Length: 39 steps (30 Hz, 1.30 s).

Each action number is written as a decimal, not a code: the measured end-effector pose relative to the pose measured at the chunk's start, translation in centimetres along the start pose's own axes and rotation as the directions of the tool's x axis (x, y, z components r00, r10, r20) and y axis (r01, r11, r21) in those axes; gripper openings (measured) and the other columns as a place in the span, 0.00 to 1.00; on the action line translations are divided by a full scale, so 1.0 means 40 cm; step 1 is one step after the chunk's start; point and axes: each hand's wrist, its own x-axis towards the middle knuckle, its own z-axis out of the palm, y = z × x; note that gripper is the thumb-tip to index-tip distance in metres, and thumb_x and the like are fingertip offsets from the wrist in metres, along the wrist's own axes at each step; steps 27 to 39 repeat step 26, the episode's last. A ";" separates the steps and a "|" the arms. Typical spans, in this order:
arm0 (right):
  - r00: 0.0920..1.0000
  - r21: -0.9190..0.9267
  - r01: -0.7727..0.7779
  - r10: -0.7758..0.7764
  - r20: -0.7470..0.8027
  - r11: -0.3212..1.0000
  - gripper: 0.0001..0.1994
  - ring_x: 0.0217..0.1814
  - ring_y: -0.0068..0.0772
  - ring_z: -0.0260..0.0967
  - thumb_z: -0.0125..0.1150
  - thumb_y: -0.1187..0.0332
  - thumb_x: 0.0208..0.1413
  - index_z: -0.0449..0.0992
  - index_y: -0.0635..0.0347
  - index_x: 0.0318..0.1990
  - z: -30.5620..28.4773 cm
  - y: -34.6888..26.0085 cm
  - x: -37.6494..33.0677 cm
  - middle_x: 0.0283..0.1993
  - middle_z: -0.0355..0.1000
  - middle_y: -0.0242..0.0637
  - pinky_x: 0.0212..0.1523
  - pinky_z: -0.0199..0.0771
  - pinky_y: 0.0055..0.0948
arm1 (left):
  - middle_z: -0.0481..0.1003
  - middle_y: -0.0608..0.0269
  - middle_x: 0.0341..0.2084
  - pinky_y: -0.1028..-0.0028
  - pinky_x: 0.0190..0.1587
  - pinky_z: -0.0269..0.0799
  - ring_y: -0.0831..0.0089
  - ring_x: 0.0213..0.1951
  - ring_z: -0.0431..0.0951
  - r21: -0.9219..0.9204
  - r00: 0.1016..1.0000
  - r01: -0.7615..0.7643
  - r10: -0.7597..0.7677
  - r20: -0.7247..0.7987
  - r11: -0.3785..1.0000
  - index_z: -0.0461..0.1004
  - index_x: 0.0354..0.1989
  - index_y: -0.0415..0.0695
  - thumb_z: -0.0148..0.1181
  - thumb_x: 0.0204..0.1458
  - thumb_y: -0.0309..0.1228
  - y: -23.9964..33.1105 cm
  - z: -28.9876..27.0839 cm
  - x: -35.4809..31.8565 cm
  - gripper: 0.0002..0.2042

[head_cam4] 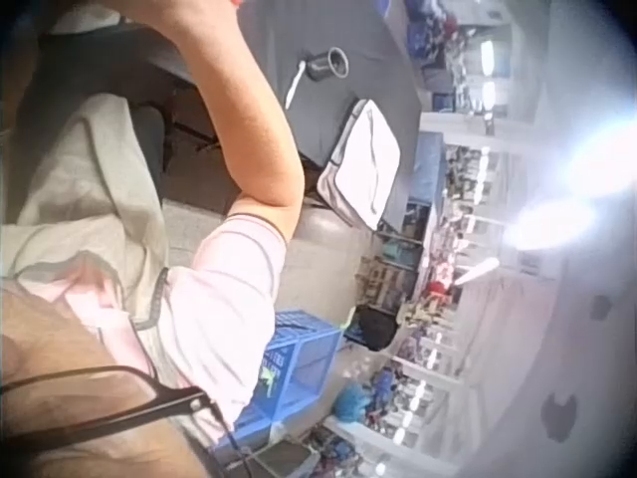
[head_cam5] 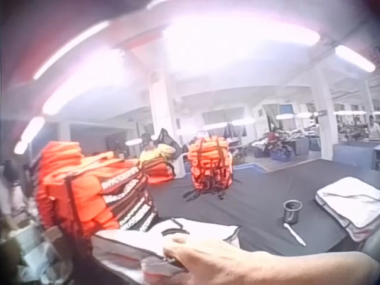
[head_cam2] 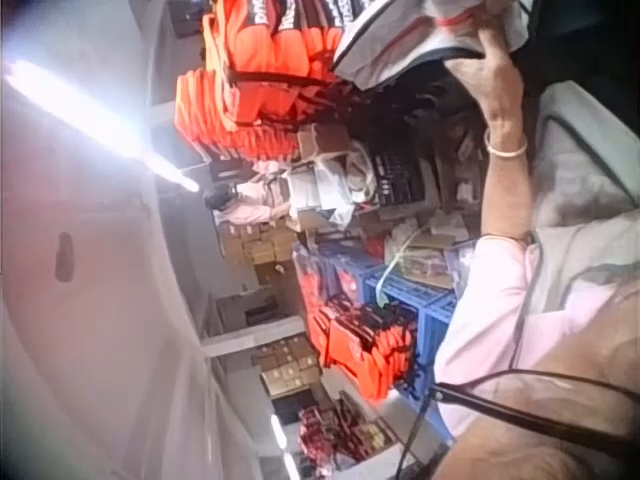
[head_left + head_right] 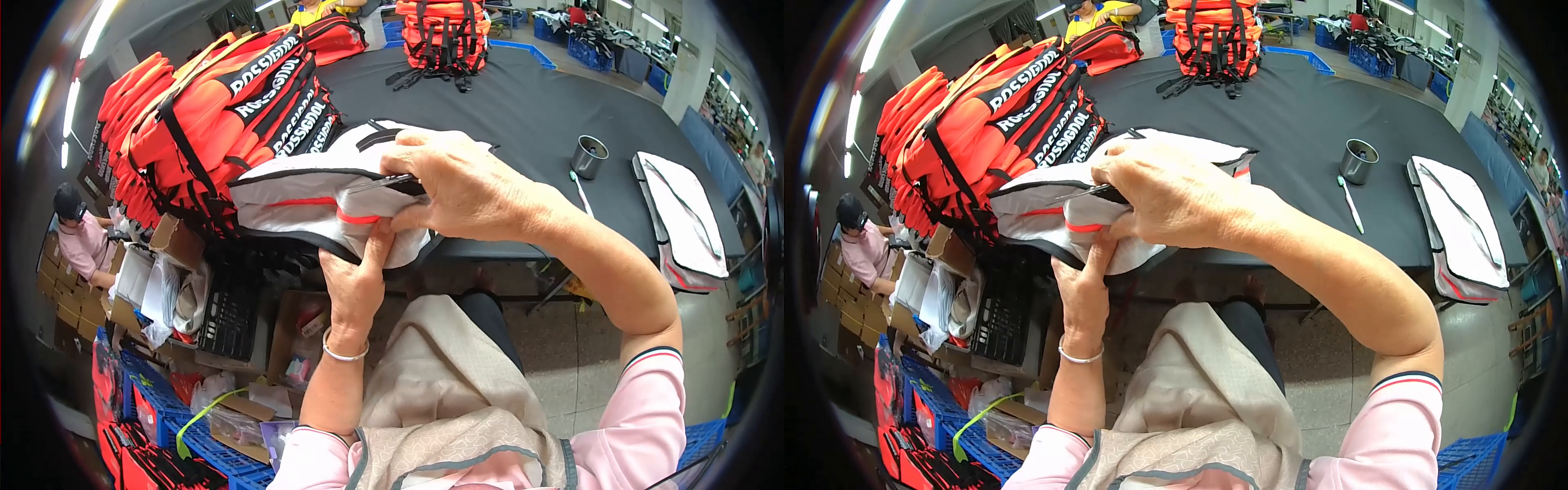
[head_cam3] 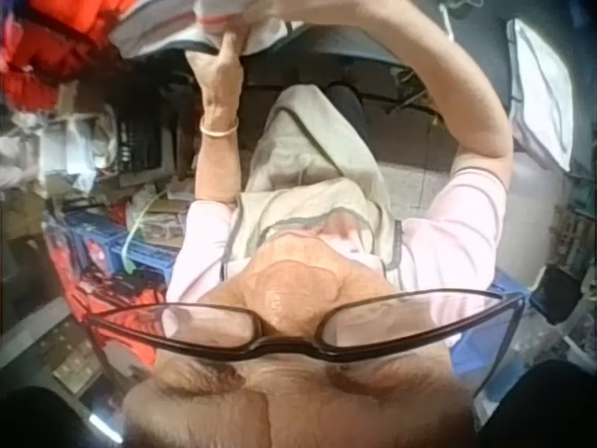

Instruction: Checking and finishing details on manufactured backpacks and bags.

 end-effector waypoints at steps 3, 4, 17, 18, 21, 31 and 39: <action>0.996 -0.159 0.077 -0.082 -0.025 0.984 0.11 0.39 0.52 0.70 0.68 0.71 0.44 0.75 0.65 0.35 -0.005 0.007 0.000 0.34 0.70 0.45 0.37 0.71 0.41 | 0.78 0.61 0.36 0.75 0.44 0.72 0.77 0.38 0.76 0.062 0.998 -0.032 0.029 0.056 0.998 0.75 0.45 0.32 0.62 0.56 0.26 0.014 0.008 0.022 0.12; 0.997 -0.162 0.072 -0.077 -0.025 0.984 0.11 0.39 0.52 0.70 0.68 0.71 0.44 0.75 0.65 0.35 -0.010 0.007 -0.001 0.34 0.70 0.45 0.37 0.71 0.41 | 0.79 0.61 0.35 0.75 0.45 0.72 0.77 0.38 0.76 0.091 0.993 -0.047 0.037 0.112 0.995 0.76 0.45 0.33 0.62 0.56 0.26 0.019 0.011 0.031 0.11; 0.990 -0.004 -0.009 0.008 -0.144 1.000 0.11 0.37 0.48 0.72 0.70 0.72 0.40 0.78 0.63 0.33 0.004 0.056 -0.019 0.33 0.72 0.41 0.37 0.72 0.40 | 0.77 0.64 0.35 0.79 0.27 0.74 0.80 0.33 0.76 0.293 0.974 0.101 -0.155 0.166 0.951 0.75 0.46 0.37 0.63 0.57 0.31 0.015 0.013 0.031 0.13; 0.976 -0.019 0.022 -0.025 -0.215 1.000 0.09 0.36 0.48 0.72 0.68 0.74 0.40 0.78 0.63 0.33 0.016 0.054 -0.022 0.32 0.72 0.41 0.36 0.73 0.40 | 0.77 0.64 0.35 0.79 0.27 0.74 0.80 0.33 0.76 0.292 0.974 0.103 -0.156 0.165 0.951 0.75 0.46 0.37 0.63 0.57 0.31 0.003 0.014 0.040 0.13; 0.963 -0.087 0.027 -0.050 -0.266 0.996 0.10 0.36 0.49 0.72 0.64 0.77 0.40 0.77 0.62 0.34 0.044 0.039 -0.022 0.32 0.71 0.41 0.35 0.73 0.40 | 0.79 0.63 0.32 0.72 0.42 0.72 0.75 0.36 0.77 0.121 0.989 -0.145 0.143 0.020 0.982 0.77 0.41 0.33 0.63 0.53 0.26 -0.022 0.037 0.069 0.10; 0.955 -0.158 -0.031 -0.017 -0.295 0.987 0.08 0.41 0.44 0.75 0.64 0.73 0.44 0.76 0.58 0.35 0.056 0.015 -0.021 0.37 0.73 0.42 0.36 0.75 0.38 | 0.78 0.61 0.37 0.76 0.43 0.70 0.79 0.37 0.74 0.251 0.988 -0.114 0.082 0.132 0.961 0.74 0.46 0.36 0.61 0.55 0.26 -0.010 0.020 0.086 0.12; 0.955 -0.158 -0.031 -0.017 -0.295 0.987 0.08 0.41 0.44 0.75 0.64 0.73 0.44 0.76 0.58 0.35 0.056 0.015 -0.021 0.37 0.73 0.42 0.36 0.75 0.38 | 0.78 0.61 0.37 0.76 0.43 0.70 0.79 0.37 0.74 0.251 0.988 -0.114 0.082 0.132 0.961 0.74 0.46 0.36 0.61 0.55 0.26 -0.010 0.020 0.086 0.12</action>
